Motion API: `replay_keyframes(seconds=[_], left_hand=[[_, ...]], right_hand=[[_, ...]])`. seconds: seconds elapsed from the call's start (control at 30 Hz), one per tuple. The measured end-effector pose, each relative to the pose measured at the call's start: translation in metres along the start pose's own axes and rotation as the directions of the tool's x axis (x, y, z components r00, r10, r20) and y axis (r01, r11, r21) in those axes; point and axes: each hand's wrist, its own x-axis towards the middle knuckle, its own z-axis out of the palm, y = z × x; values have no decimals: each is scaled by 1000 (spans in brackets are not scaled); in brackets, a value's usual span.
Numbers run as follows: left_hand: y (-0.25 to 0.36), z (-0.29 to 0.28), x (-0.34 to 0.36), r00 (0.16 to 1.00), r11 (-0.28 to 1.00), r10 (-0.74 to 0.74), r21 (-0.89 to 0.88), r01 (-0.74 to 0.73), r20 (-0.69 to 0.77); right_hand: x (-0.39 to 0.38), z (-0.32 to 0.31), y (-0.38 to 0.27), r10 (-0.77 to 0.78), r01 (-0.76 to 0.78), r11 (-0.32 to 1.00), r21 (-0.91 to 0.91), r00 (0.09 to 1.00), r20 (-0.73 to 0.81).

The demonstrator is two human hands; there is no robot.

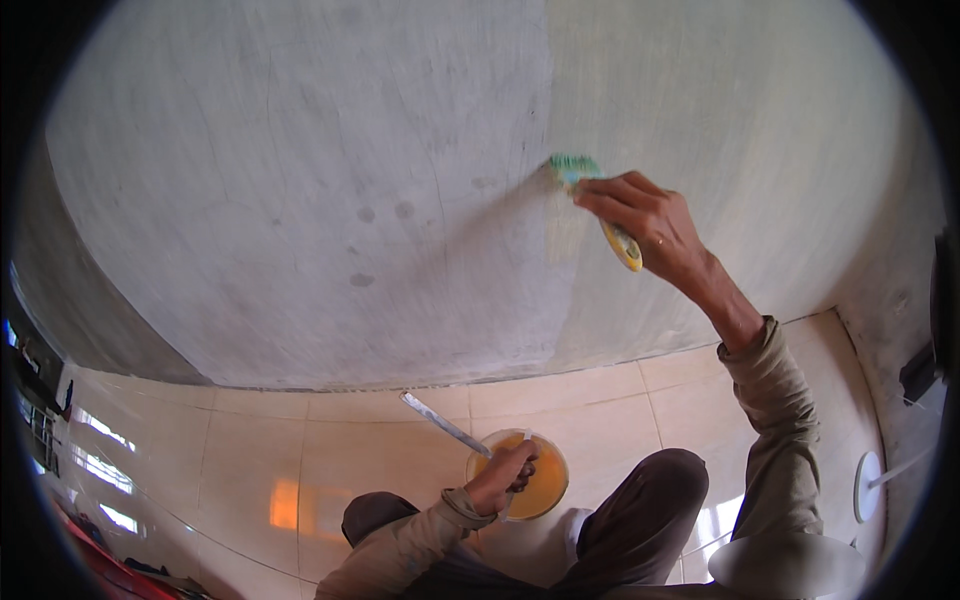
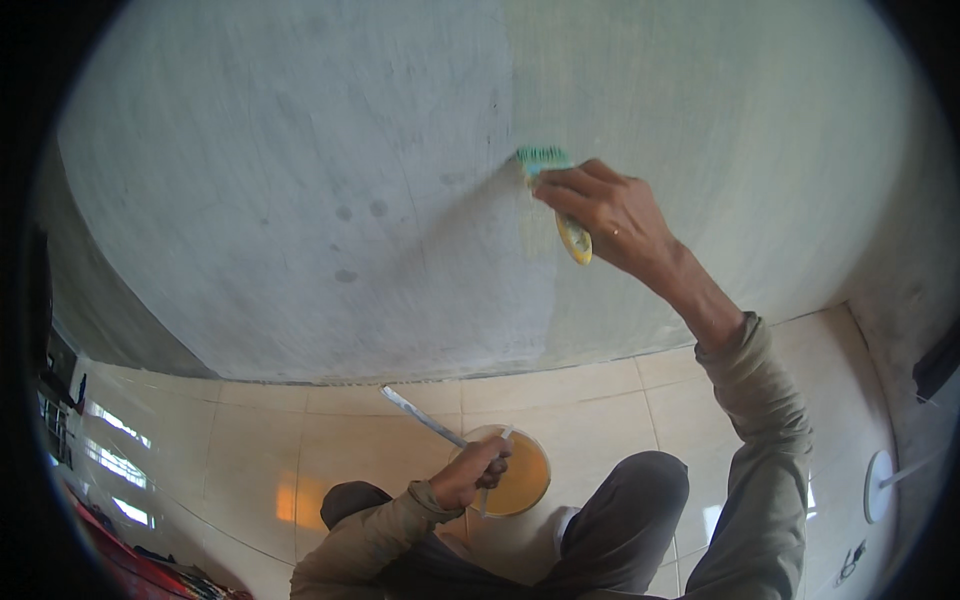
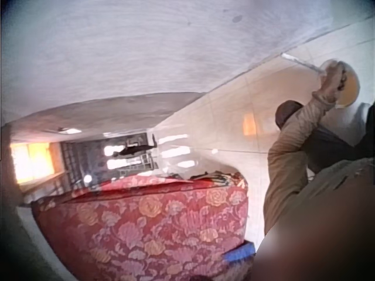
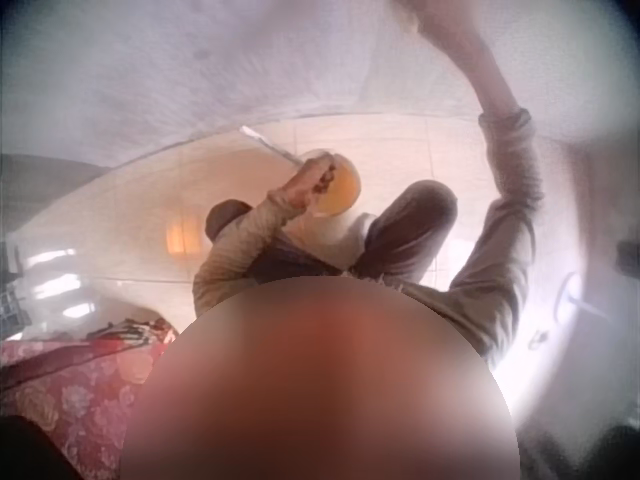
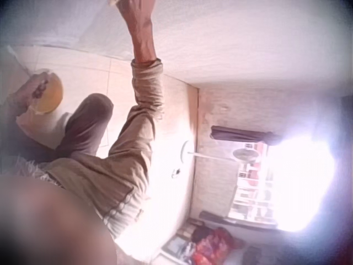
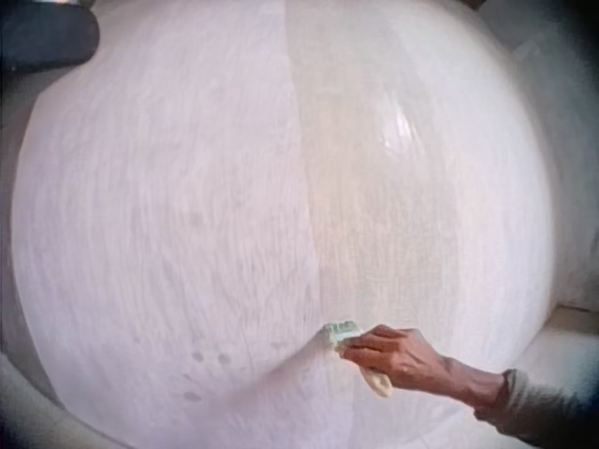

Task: The person sits on the floor and paints a section of the ceiling using a paintbrush and a bucket of yellow paint. They repeatedly dip the brush into the bucket and apply the paint to the ceiling in broad strokes.

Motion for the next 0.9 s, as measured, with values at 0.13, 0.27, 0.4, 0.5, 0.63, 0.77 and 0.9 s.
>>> replay_keyframes(seconds=[0.13, 0.27, 0.4, 0.5, 0.63, 0.77, 0.9], left_hand=[[0, -2, -2, 1000, 1000, 9, 3, -9, -23], [4, 2, -5, 1000, 1000, 2, 22, -1, -21], [7, 3, -5, 1000, 1000, 9, 28, -9, 4], [2, -4, -7, 1000, 1000, 6, 27, -5, -24], [7, 2, -7, 998, 999, 20, 30, -18, -65], [1, -1, 2, 996, 999, 4, 53, 1, -91], [0, -3, 2, 994, 999, -13, 47, 18, -113]], right_hand=[[13, -7, 6, 95, -134, 963, 232, 980, 174], [62, -35, 56, 70, -54, 977, 207, 995, -70], [93, -60, 85, -5, 15, 999, 35, 961, -276], [94, -49, 45, -58, 45, 998, -47, 946, -318], [23, 17, 38, -154, 93, 965, -245, 958, -241], [-49, 62, -10, -16, 5, 992, -123, 996, -86], [-96, 93, -46, 72, -72, 997, 2, 997, 18]])
